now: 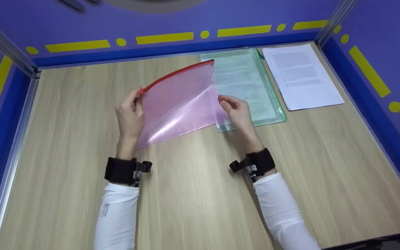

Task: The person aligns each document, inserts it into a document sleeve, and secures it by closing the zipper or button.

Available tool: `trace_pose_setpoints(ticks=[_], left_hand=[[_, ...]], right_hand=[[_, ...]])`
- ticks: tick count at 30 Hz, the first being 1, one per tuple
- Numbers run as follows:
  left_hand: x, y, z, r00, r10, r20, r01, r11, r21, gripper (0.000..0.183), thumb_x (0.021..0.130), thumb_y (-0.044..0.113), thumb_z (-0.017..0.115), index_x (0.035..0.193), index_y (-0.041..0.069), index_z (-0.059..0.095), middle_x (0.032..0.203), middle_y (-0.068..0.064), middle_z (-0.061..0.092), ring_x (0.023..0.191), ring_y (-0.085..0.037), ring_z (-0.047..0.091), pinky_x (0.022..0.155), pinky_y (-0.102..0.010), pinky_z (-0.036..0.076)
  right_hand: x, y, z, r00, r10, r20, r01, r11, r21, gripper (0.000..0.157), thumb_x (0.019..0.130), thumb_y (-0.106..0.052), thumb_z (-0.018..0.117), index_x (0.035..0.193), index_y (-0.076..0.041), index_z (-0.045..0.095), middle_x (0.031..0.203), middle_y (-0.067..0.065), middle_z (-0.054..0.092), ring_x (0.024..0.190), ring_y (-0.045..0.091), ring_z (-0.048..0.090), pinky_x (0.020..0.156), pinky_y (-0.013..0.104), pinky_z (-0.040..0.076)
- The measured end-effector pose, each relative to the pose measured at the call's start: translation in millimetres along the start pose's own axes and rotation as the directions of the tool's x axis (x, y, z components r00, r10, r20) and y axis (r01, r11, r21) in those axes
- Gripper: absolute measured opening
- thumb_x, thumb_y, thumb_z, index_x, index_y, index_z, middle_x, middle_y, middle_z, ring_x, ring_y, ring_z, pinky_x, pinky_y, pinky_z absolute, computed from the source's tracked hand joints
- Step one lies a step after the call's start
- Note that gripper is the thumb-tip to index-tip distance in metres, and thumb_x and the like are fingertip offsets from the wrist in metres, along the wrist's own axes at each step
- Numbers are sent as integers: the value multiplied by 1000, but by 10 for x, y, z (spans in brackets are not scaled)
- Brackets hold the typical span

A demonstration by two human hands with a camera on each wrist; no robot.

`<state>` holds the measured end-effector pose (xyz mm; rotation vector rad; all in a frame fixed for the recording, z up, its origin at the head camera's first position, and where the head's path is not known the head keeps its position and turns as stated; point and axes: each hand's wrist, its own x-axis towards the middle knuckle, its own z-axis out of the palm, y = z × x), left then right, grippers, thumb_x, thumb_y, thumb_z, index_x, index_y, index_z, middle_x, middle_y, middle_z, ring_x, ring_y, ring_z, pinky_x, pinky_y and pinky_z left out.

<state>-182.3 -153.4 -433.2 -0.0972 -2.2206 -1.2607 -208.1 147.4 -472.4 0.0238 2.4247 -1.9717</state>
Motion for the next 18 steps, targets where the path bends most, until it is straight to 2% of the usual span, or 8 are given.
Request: trace_pose_setpoints(ticks=[4,8,13,18], left_hand=[[-79,62,65,993,110,53,-113,992,48,28,94,-9,53,111,0,73,102,-18,74,98,-29,72,84,-41,58],[-152,109,114,983,159,93,-166,983,79,31,93,-10,55,112,5,74,103,-15,75,99,-29,72,84,-42,59],[-204,142,163,973,186,135,-202,972,117,36,91,-11,57,114,9,74,109,-13,75,104,-30,71,89,-42,58],[-271,164,196,973,161,165,-186,971,150,35,91,-8,61,116,12,75,112,-10,75,107,-30,71,90,-42,58]], right_hand=[[-25,-8,93,996,21,88,-21,1000,-1,31,98,-10,59,124,3,66,125,20,68,118,26,64,105,33,50],[-49,10,163,989,34,142,-31,999,-18,31,98,-10,58,125,3,66,124,21,68,116,26,64,105,34,50],[-80,21,246,980,36,198,-30,999,-31,31,98,-11,58,125,3,65,125,21,68,116,28,65,105,36,50],[-115,1,326,963,4,268,7,999,-42,32,99,-14,58,126,3,65,125,21,68,117,28,65,105,37,51]])
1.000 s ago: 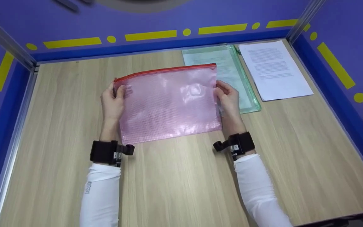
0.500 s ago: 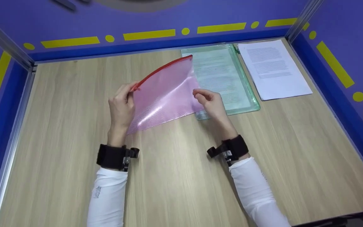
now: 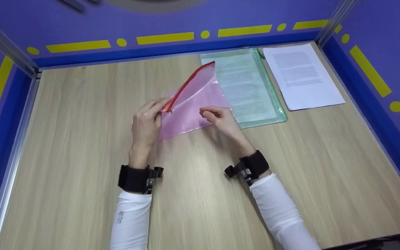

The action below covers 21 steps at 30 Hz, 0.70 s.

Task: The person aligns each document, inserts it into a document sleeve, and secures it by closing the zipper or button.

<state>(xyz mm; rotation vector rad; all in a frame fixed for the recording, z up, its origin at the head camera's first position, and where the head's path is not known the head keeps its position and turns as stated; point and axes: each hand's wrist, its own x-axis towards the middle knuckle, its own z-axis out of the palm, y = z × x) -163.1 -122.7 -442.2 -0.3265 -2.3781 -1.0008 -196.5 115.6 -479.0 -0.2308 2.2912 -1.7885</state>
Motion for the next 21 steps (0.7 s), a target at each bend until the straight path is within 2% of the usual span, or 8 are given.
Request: trace_pose_setpoints(ticks=[4,10,16,21], left_hand=[[-50,27,58,1000,2,24,-2,1000,15,33,91,-5,63,117,13,74,114,-9,75,108,-29,70,91,-41,57],[-79,50,128,996,78,47,-81,994,68,36,87,-7,65,116,12,75,115,-10,75,106,-32,71,91,-43,57],[-122,44,190,985,136,110,-146,985,93,33,86,-7,67,115,8,74,114,-12,75,106,-31,72,93,-41,57],[-157,33,210,977,149,150,-162,983,84,35,85,-8,67,116,7,73,115,-14,74,107,-32,71,95,-42,56]], right_hand=[[-20,-19,40,996,-66,57,68,997,-37,33,99,-15,58,125,5,65,124,20,69,118,28,65,105,38,50],[-50,-85,118,984,-146,104,152,987,-56,34,99,-16,60,124,6,65,124,19,69,119,29,65,105,39,50],[-99,-143,182,971,-187,151,195,980,-37,33,98,-16,61,125,2,66,125,21,68,117,31,66,101,37,53],[-127,-178,216,960,-201,196,211,977,-34,33,97,-18,63,126,-2,67,124,17,70,114,28,68,97,34,55]])
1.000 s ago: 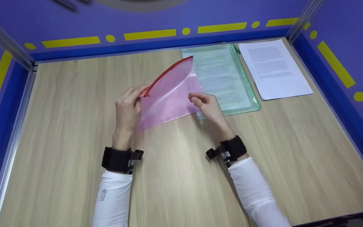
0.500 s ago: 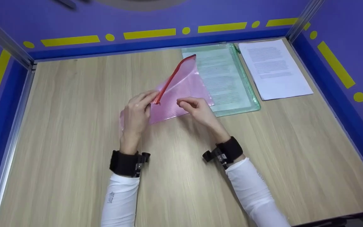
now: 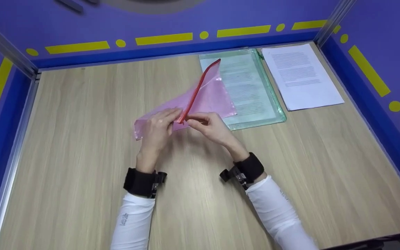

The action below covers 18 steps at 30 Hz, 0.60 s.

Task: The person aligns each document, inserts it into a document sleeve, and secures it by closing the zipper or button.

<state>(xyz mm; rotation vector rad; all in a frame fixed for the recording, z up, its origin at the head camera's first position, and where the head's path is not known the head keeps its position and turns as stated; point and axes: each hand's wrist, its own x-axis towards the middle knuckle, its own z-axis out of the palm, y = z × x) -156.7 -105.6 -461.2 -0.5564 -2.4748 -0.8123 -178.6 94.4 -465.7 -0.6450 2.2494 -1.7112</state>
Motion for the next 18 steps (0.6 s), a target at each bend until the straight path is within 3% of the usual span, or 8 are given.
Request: trace_pose_setpoints(ticks=[4,10,16,18], left_hand=[[-16,4,7,1000,6,13,-6,1000,19,35,86,-7,66,117,8,73,116,-13,74,107,-32,71,94,-43,56],[-22,3,10,1000,14,24,-15,999,44,35,88,-6,65,118,9,73,117,-11,74,108,-31,71,95,-43,56],[-34,-8,9,999,14,33,-16,998,55,36,86,-7,65,117,10,74,116,-9,74,106,-29,72,92,-42,57],[-34,-9,10,999,17,43,-19,999,48,37,86,-8,66,117,10,74,117,-9,74,107,-29,72,94,-42,56]], right_hand=[[-5,-8,32,1000,4,18,-4,1000,-5,32,96,-20,65,124,-4,69,121,13,72,110,24,70,95,31,55],[7,0,105,999,3,48,-3,1000,7,28,95,-18,67,118,-1,71,114,18,73,102,26,71,84,22,55],[-6,-3,130,1000,-3,29,2,999,34,25,94,-17,68,107,4,74,102,24,74,91,38,68,73,17,50],[-16,-4,125,1000,-8,13,8,999,33,23,93,-16,68,105,3,75,100,23,75,88,32,71,73,17,51]])
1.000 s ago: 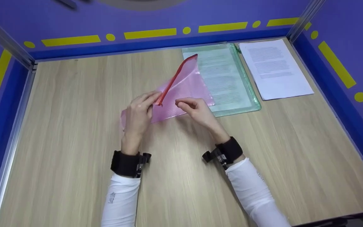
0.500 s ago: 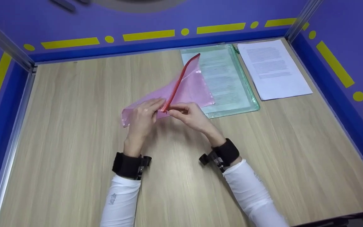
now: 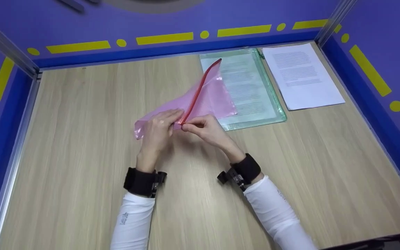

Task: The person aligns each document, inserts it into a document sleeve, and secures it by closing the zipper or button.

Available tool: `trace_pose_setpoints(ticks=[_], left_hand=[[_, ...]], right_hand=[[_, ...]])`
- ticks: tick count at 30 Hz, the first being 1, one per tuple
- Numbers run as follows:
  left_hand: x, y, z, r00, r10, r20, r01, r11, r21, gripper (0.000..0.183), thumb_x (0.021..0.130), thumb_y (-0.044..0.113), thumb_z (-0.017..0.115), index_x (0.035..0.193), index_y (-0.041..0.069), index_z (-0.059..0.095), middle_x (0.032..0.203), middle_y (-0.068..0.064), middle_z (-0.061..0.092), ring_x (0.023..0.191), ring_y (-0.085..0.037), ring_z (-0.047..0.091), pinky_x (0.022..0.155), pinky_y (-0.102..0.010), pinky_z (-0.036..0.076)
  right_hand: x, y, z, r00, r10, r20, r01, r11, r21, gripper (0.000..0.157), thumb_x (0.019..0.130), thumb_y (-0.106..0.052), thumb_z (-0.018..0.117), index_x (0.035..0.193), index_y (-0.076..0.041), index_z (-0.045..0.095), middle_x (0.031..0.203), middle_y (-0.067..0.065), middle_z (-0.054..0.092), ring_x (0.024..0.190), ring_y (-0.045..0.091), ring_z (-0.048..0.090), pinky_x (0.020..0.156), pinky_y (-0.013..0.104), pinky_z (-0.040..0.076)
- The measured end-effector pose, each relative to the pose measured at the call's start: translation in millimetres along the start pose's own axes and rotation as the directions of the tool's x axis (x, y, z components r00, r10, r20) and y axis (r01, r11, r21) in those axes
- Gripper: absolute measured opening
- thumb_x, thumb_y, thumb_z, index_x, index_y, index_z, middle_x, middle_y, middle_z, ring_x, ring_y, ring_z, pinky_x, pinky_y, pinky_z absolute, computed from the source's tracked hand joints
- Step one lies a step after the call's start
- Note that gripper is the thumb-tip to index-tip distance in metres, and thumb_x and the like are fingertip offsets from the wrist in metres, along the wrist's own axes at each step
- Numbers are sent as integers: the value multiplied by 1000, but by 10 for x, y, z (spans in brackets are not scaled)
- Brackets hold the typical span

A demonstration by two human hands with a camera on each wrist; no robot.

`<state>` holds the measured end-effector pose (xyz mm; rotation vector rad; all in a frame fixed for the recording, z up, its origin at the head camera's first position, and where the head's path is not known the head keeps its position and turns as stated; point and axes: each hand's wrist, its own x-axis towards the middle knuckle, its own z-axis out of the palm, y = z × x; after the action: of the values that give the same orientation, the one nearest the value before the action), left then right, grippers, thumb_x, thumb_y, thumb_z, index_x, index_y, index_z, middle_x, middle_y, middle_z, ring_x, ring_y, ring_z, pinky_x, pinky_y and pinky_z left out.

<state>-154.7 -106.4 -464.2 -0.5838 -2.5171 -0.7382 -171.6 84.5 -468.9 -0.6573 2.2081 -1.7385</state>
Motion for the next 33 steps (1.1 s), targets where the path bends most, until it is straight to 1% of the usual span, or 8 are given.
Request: trace_pose_setpoints(ticks=[5,8,12,16,20,23,30,33], left_hand=[[-2,4,-9,999,12,38,-12,1000,2,39,84,-8,67,119,8,72,119,-12,73,109,-32,71,95,-43,56],[-8,12,-17,998,24,63,-25,1000,11,39,84,-7,68,121,6,71,120,-13,72,110,-32,70,96,-43,55],[-20,14,-25,996,36,79,-35,999,-13,38,85,-4,70,122,6,70,122,-14,72,112,-32,69,98,-43,54],[-29,1,-13,996,42,80,-39,999,-37,37,87,0,70,122,8,71,121,-12,72,112,-31,69,97,-42,55],[-25,-2,3,995,46,86,-42,998,-47,37,88,1,69,123,11,70,121,-10,72,111,-30,70,97,-42,55],[-18,8,9,995,44,93,-39,998,-56,35,89,2,68,123,11,70,121,-10,72,112,-30,70,97,-42,55],[-10,15,14,995,52,87,-48,997,-54,32,91,5,66,122,11,71,121,-11,72,112,-30,70,97,-41,55],[-13,8,7,996,52,78,-47,996,-70,33,90,3,67,122,10,71,121,-11,72,112,-30,70,98,-41,55]], right_hand=[[-13,-15,-8,999,-25,-38,23,999,-49,20,92,-15,70,103,0,76,98,21,76,83,23,72,72,17,53],[-24,-31,-13,998,-47,-48,44,996,-77,20,92,-14,69,104,0,76,98,18,77,90,38,72,75,17,54],[-41,-53,-18,994,-90,-59,81,988,-130,19,93,-12,69,104,1,76,98,17,77,88,35,73,76,18,55],[-57,-77,-26,983,-161,-91,135,961,-242,18,93,-13,68,101,1,77,95,15,77,85,25,74,78,22,58],[-68,-92,-57,958,-251,-142,180,906,-384,16,93,-13,68,95,-1,78,91,13,78,83,24,76,80,29,60],[-68,-88,-84,943,-291,-162,192,872,-451,16,93,-13,68,93,-1,78,89,12,78,82,23,76,80,31,61],[-55,-99,-104,922,-337,-193,209,848,-487,16,93,-12,67,91,0,78,86,13,78,80,24,75,77,34,61],[-41,-89,-123,923,-329,-199,198,850,-488,17,93,-12,67,92,1,77,87,14,77,79,25,75,76,35,61]])
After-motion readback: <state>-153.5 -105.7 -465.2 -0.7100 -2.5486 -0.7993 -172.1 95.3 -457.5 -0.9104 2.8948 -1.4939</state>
